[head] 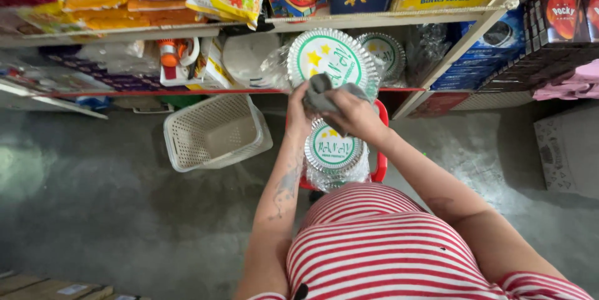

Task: Wiping dust off stacks of plastic-wrapped paper plates in a grocery store aisle.

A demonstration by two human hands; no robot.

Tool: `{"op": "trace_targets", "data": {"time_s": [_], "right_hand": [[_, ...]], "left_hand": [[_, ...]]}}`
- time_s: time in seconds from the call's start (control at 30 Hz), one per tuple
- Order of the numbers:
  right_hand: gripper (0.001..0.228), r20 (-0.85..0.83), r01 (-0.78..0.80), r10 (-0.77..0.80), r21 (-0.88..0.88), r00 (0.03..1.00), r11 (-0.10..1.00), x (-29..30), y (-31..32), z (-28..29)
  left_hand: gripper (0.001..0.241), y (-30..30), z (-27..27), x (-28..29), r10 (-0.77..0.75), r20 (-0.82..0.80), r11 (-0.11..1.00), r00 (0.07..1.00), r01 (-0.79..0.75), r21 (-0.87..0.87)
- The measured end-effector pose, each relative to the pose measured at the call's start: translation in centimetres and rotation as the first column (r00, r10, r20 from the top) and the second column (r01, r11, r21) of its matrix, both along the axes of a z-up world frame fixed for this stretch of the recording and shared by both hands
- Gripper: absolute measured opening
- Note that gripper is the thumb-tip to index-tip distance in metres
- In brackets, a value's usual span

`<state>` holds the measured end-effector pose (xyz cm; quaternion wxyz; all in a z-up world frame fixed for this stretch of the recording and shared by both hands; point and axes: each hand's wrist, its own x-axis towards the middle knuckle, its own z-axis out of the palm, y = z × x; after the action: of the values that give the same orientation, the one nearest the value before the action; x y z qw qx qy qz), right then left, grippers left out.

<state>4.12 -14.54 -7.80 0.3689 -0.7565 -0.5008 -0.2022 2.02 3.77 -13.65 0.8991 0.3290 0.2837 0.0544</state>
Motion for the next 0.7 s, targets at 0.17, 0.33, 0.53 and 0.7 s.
{"op": "trace_targets", "data": {"time_s": [0.17,0.33,0.53,0.7], "right_hand": [[0.048,-0.035,0.153,-0.151,0.047,0.988,0.987,3.2,-1.8,-0.9],[0.052,0.035,0.424,-0.428,0.098,0.903,0.901,8.4,0.8,2.0],[0.067,-0.039,0.364,-0.375,-0.167,0.926,0.916,2.9,6.2,6.8],[0.060,0.251,0.041,-0.003,-0.145,0.968,0.989,1.4,3.9,-0.2]], "left_hand": [[0.072,-2.5,9.5,-4.3,0.133,0.169,0.989,0.977,-0.141,0.039],[0.096,-2.1,7.4,-4.0,-0.003,0.084,0.946,0.996,-0.024,0.324],[0.065,-1.7,3.1,-1.3,-0.051,0.154,0.892,0.987,-0.025,0.452],[0.072,0.6,11.9,-2.5,0.185,0.189,0.947,0.964,-0.226,0.228]]}}
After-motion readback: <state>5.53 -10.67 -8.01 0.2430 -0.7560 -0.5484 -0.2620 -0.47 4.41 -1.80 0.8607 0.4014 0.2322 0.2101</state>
